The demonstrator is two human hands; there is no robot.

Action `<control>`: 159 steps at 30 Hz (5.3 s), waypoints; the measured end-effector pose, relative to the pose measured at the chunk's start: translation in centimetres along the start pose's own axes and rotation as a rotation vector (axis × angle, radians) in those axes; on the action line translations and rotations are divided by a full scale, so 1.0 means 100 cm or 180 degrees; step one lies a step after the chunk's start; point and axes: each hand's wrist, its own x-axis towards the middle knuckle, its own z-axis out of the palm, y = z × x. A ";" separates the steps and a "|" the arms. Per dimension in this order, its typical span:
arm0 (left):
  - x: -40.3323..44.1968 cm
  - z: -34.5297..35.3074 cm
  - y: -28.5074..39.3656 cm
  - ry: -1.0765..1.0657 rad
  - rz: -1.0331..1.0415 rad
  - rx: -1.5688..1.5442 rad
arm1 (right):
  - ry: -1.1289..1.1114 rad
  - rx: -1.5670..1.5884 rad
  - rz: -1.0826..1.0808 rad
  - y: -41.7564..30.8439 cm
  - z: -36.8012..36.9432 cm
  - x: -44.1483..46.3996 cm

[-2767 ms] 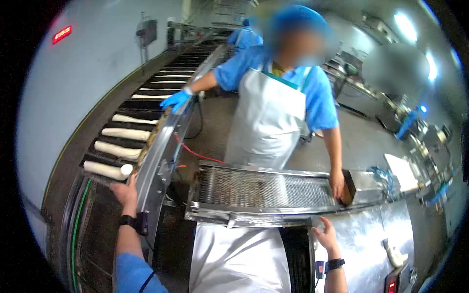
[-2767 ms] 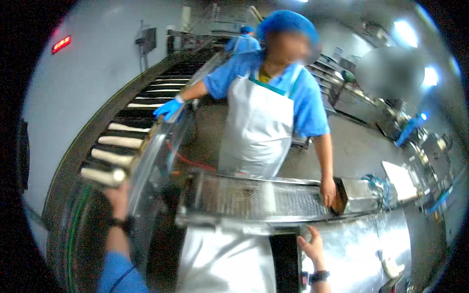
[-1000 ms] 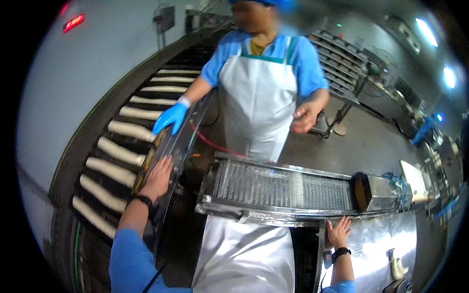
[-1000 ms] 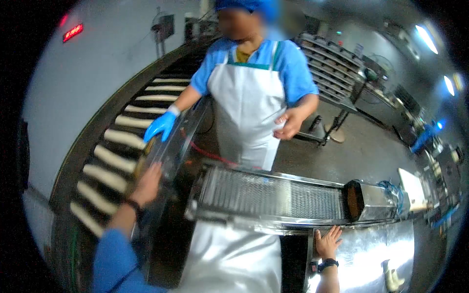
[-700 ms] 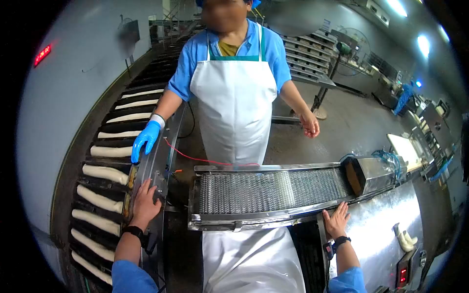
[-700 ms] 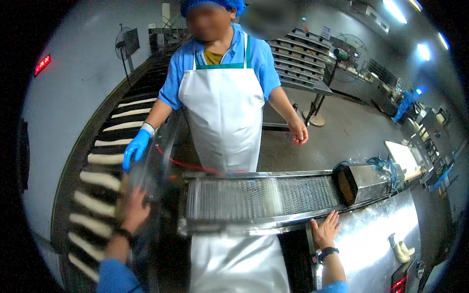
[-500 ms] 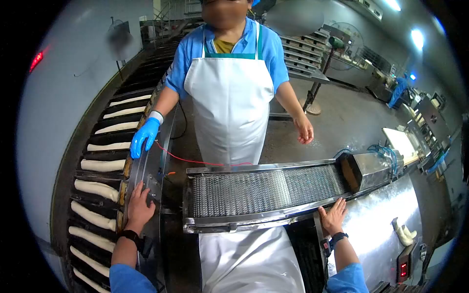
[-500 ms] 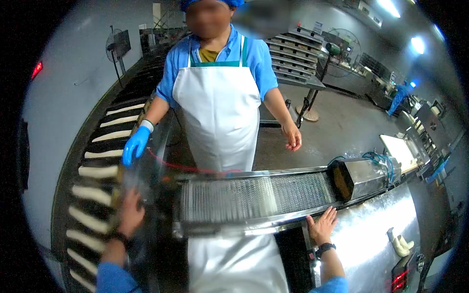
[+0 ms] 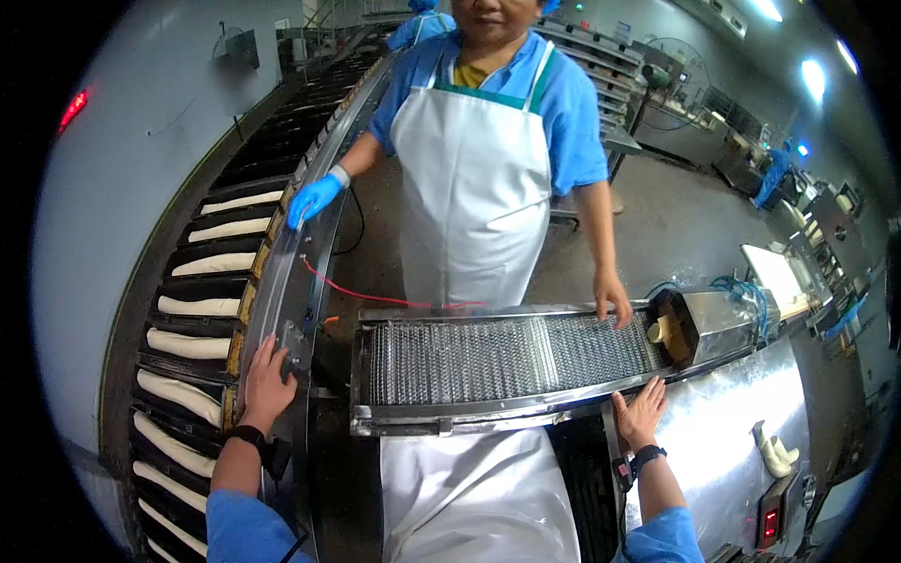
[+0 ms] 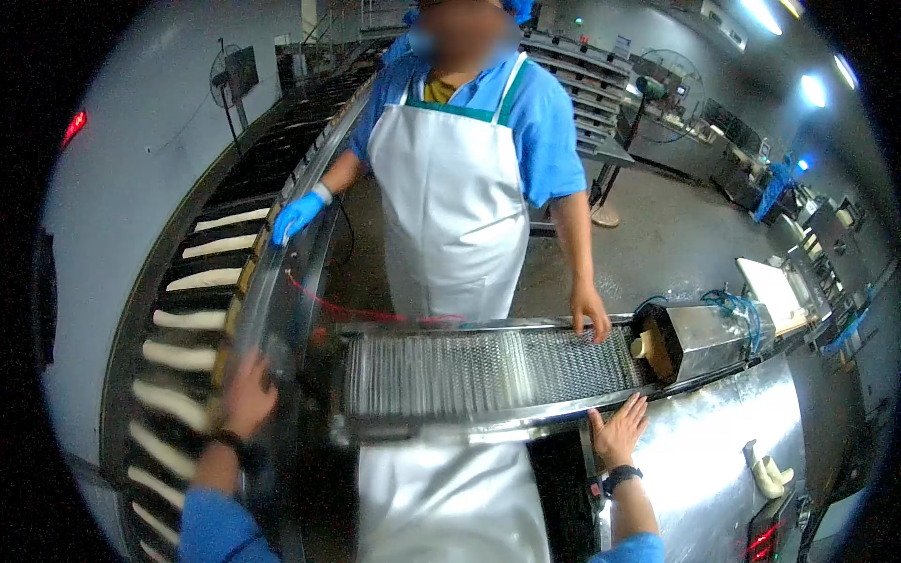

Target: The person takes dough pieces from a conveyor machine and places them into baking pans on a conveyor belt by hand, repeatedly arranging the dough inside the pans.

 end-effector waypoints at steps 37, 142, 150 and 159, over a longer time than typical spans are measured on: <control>0.004 0.015 -0.016 0.0135 0.0146 0.0079 | -0.0062 -0.0300 0.0022 0.000 -0.002 0.001; -0.069 -0.017 -0.058 0.0870 -0.2882 -0.0276 | -0.3727 0.5634 -0.2507 -0.282 -0.158 -0.042; -0.068 -0.012 -0.077 0.0931 -0.2523 -0.0422 | -0.2967 0.4761 -0.0914 -0.084 -0.116 -0.023; -0.122 -0.098 -0.134 -0.0385 -0.0943 -0.2360 | -0.2573 0.3751 -0.0916 0.020 -0.140 0.001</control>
